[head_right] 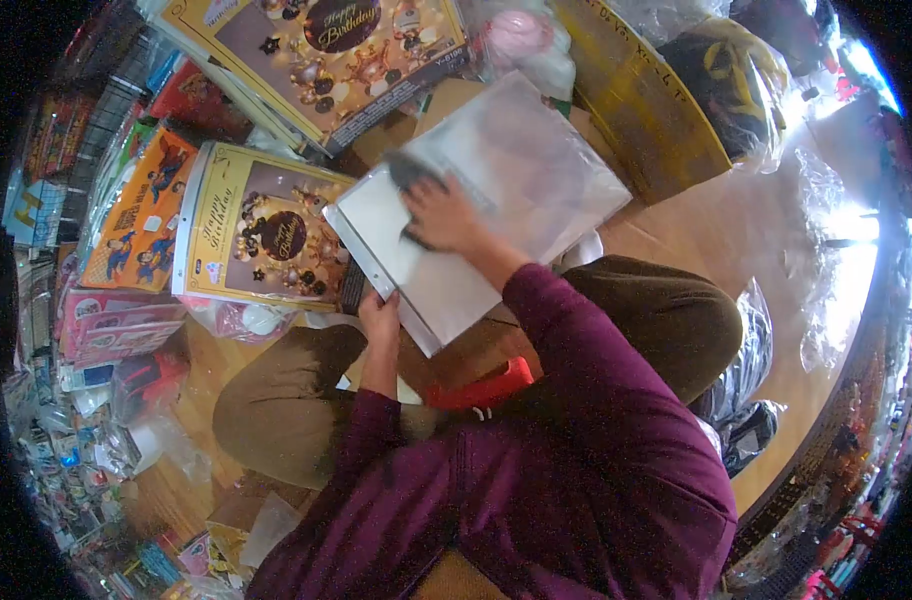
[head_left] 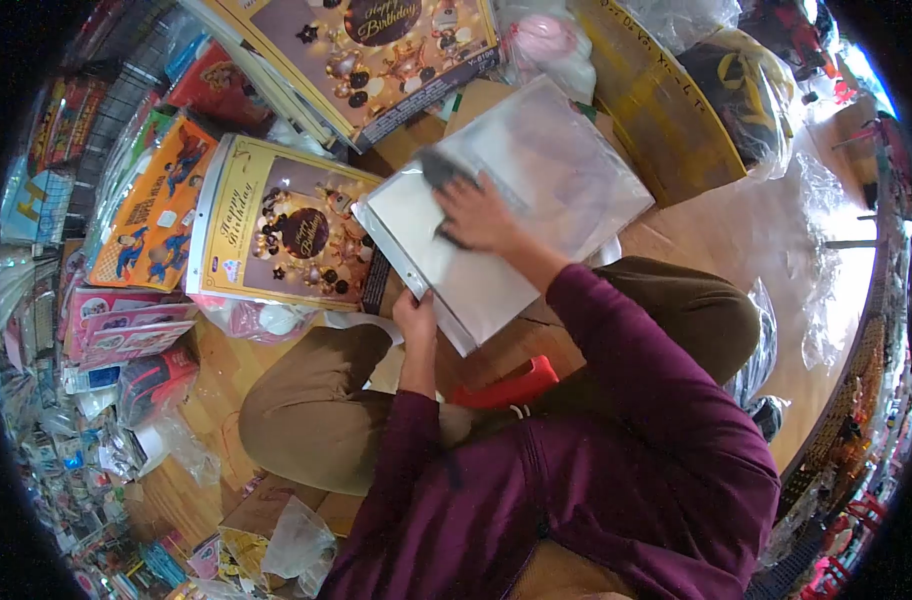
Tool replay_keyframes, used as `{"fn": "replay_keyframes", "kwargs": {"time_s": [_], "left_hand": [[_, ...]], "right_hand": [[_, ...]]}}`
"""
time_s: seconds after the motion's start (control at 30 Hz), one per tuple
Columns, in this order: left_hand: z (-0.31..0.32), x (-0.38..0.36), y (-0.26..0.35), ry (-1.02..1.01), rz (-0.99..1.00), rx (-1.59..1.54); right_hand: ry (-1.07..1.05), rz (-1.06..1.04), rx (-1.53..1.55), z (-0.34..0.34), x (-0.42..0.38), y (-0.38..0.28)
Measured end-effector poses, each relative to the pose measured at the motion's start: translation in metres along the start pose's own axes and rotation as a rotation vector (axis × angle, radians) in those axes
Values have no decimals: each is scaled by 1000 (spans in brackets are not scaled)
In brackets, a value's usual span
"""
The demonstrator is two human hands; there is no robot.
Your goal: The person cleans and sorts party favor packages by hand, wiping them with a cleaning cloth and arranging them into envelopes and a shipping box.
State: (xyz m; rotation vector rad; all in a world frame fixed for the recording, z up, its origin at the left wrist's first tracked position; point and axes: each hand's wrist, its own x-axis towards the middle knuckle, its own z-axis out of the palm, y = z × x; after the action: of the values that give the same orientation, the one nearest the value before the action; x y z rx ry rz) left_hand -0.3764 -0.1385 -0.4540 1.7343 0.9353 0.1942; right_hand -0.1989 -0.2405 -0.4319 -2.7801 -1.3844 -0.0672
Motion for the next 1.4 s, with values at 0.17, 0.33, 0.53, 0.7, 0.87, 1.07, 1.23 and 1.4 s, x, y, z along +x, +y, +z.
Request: {"fn": "replay_keyframes", "kwargs": {"time_s": [0.17, 0.33, 0.53, 0.7, 0.87, 1.07, 1.23, 1.4], "left_hand": [[1, 5, -7, 107, 37, -232], [-1, -13, 58, 354, 217, 626], [73, 43, 92, -70, 916, 525], [112, 78, 78, -93, 838, 977], [112, 67, 92, -61, 773, 1089], [116, 67, 92, -33, 793, 1064], [113, 65, 90, -11, 837, 1066], [116, 71, 80, 64, 880, 1077]], "right_hand": [[16, 346, -94, 5, 35, 114], [257, 438, -82, 19, 28, 147], [237, 301, 87, 8, 39, 76], [185, 238, 40, 17, 47, 98], [59, 598, -37, 5, 58, 153], [156, 827, -27, 4, 30, 178], [99, 973, -31, 3, 1, 165], [81, 1115, 8, -4, -33, 155]]}}
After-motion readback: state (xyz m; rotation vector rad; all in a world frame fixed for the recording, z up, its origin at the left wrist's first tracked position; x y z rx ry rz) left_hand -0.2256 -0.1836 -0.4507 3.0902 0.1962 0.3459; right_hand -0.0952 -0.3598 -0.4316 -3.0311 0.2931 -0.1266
